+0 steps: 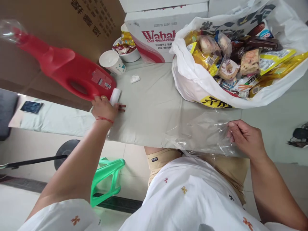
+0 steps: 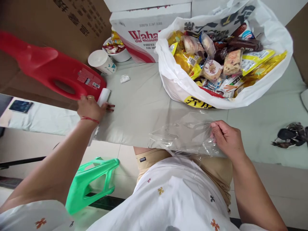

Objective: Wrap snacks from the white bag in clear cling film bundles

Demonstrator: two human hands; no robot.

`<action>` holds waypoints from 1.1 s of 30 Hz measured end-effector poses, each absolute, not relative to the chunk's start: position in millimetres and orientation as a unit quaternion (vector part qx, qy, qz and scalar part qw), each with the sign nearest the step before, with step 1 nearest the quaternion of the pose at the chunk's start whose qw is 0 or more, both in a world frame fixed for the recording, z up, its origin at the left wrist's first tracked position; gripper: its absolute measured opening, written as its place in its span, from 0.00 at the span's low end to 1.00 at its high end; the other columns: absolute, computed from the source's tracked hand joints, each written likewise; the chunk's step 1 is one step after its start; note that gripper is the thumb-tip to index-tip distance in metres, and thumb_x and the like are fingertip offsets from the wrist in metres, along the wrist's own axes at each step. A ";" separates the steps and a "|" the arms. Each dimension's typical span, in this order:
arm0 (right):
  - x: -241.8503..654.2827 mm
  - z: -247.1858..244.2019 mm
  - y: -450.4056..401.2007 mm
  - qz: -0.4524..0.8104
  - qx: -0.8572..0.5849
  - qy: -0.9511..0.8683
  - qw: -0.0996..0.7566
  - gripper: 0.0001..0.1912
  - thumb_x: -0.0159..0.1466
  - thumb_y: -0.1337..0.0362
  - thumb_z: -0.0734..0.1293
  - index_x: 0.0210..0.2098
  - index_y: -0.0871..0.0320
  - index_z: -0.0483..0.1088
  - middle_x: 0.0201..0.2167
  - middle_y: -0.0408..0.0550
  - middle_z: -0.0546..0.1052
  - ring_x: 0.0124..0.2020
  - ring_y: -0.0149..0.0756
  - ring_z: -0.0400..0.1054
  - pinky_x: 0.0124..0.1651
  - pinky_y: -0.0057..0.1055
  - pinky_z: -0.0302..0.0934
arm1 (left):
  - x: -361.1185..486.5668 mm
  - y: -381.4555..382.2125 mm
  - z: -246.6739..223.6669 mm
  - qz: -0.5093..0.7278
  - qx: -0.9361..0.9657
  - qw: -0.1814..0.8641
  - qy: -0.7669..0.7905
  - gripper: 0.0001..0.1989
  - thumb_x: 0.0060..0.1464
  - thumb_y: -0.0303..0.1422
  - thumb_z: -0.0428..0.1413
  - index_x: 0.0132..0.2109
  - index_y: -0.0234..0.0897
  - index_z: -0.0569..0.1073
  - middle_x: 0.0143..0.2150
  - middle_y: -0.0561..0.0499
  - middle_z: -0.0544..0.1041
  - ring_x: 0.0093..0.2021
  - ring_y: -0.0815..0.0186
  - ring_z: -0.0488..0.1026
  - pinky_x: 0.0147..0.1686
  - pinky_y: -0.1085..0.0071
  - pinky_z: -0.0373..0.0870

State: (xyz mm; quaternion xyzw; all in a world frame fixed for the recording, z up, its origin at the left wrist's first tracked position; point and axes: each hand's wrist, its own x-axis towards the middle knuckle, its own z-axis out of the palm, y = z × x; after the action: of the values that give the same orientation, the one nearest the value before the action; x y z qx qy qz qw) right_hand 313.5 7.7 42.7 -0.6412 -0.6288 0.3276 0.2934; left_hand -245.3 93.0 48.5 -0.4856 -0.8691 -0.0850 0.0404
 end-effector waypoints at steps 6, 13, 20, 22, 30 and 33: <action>313.9 48.9 15.0 0.326 -0.628 -0.643 0.292 0.20 0.73 0.45 0.63 0.34 0.52 0.73 0.21 0.40 0.75 0.18 0.31 0.66 0.28 0.31 0.63 | -165.7 71.9 41.8 -0.276 -0.679 0.056 -0.678 0.12 0.65 0.42 0.56 0.41 0.38 0.73 0.46 0.42 0.74 0.52 0.53 0.70 0.57 0.48 0.69; 305.7 59.5 46.2 0.324 -0.596 -0.705 0.210 0.20 0.72 0.48 0.61 0.33 0.54 0.73 0.20 0.41 0.75 0.20 0.32 0.66 0.30 0.30 0.58 | 21.8 35.2 68.6 -0.353 -0.863 -0.094 -0.348 0.09 0.70 0.36 0.52 0.41 0.40 0.75 0.44 0.44 0.79 0.53 0.60 0.76 0.53 0.60 0.74; 318.8 56.6 65.7 0.207 -0.623 -0.737 0.162 0.22 0.70 0.50 0.59 0.27 0.55 0.71 0.21 0.45 0.74 0.23 0.35 0.63 0.31 0.32 0.51 | 76.7 -4.2 19.1 -0.188 -0.948 -0.076 -0.245 0.13 0.70 0.29 0.49 0.51 0.35 0.79 0.60 0.40 0.79 0.66 0.53 0.72 0.63 0.52 0.69; 330.0 51.5 65.0 0.195 -0.645 -0.721 0.163 0.23 0.70 0.49 0.59 0.28 0.55 0.72 0.21 0.46 0.74 0.23 0.36 0.64 0.31 0.33 0.51 | 70.6 -12.2 6.2 -0.150 -0.944 -0.100 -0.277 0.16 0.71 0.31 0.49 0.58 0.35 0.76 0.67 0.39 0.75 0.71 0.53 0.67 0.68 0.47 0.64; 370.5 33.7 78.4 0.231 -0.695 -0.633 0.251 0.18 0.66 0.52 0.63 0.39 0.57 0.80 0.28 0.49 0.81 0.30 0.42 0.73 0.36 0.35 0.61 | 55.8 -36.7 -4.5 -0.113 -0.918 -0.155 -0.348 0.24 0.73 0.39 0.48 0.70 0.37 0.67 0.75 0.40 0.62 0.76 0.53 0.58 0.74 0.43 0.51; 399.1 33.6 71.9 0.190 -0.723 -0.571 0.340 0.16 0.66 0.52 0.65 0.43 0.55 0.78 0.34 0.49 0.82 0.34 0.42 0.73 0.39 0.36 0.65 | 51.0 -51.4 7.4 -0.138 -0.909 -0.159 -0.359 0.23 0.71 0.38 0.49 0.69 0.37 0.68 0.74 0.38 0.64 0.76 0.50 0.58 0.72 0.42 0.56</action>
State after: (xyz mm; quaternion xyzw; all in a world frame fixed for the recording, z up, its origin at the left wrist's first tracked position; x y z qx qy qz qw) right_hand 399.1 71.9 33.6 -0.7226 -0.5709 0.1903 0.3400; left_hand 51.0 -51.4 7.4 -0.9094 -0.3585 -0.1382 -0.1593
